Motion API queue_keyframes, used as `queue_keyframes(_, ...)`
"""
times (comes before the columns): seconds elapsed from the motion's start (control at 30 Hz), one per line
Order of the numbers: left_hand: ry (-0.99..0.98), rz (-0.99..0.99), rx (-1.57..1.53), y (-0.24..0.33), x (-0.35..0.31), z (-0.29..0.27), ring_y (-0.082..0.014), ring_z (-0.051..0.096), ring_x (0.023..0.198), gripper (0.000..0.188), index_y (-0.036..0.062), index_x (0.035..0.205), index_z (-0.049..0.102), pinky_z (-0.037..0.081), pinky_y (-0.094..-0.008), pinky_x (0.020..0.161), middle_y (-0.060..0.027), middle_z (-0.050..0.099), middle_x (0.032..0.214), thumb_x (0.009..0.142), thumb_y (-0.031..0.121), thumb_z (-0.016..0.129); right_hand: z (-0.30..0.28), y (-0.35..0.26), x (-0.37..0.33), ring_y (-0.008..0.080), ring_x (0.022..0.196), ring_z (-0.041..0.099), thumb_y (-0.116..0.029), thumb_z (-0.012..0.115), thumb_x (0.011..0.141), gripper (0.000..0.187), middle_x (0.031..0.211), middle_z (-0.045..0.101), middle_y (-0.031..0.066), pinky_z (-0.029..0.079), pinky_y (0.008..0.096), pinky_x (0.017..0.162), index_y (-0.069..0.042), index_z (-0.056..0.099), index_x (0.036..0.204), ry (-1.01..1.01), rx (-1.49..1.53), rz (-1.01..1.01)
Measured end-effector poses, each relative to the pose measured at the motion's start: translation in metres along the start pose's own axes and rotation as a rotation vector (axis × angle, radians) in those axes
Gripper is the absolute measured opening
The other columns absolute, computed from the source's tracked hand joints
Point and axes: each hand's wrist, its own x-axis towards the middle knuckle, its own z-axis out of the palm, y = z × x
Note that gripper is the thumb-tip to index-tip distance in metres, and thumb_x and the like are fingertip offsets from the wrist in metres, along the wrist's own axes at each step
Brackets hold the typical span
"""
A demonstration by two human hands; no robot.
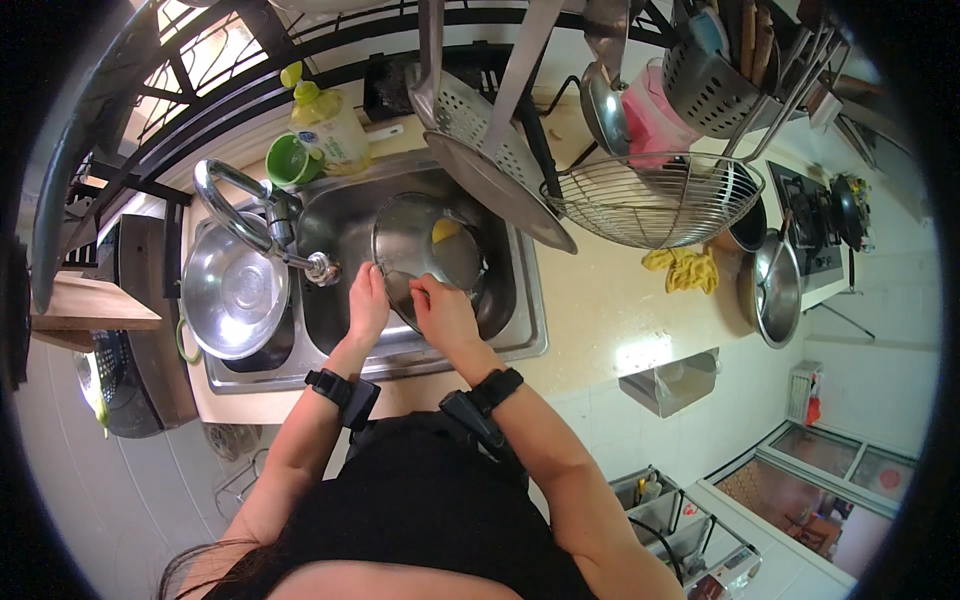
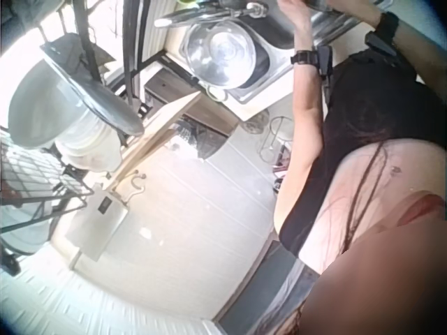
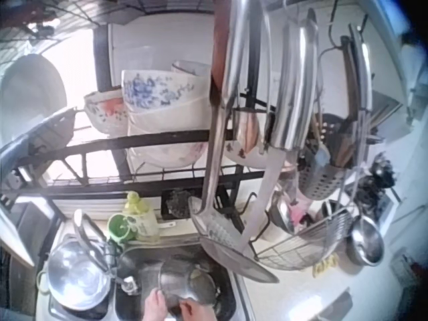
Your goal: The person washes a metal pot lid with a sponge and water in a sink, then reattaches the handle to the lid by hand.
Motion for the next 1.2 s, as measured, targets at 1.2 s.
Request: queue_keyframes(1.2, -0.040, 0.024, -0.006, 0.017, 0.000, -0.001, -0.0395, 0.064, 0.079, 0.031, -0.0015, 0.112, 0.060, 0.049, -0.0444, 0.073, -0.0235, 0.064, 0.085, 0.108, 0.024, 0.043, -0.013, 0.005, 0.002, 0.0283, 0.066, 0.070, -0.014, 0.070, 0.093, 0.015, 0.080, 0.071, 0.0174, 0.052, 0.0370, 0.061, -0.007, 0.072, 0.106, 0.037, 0.046, 0.027)
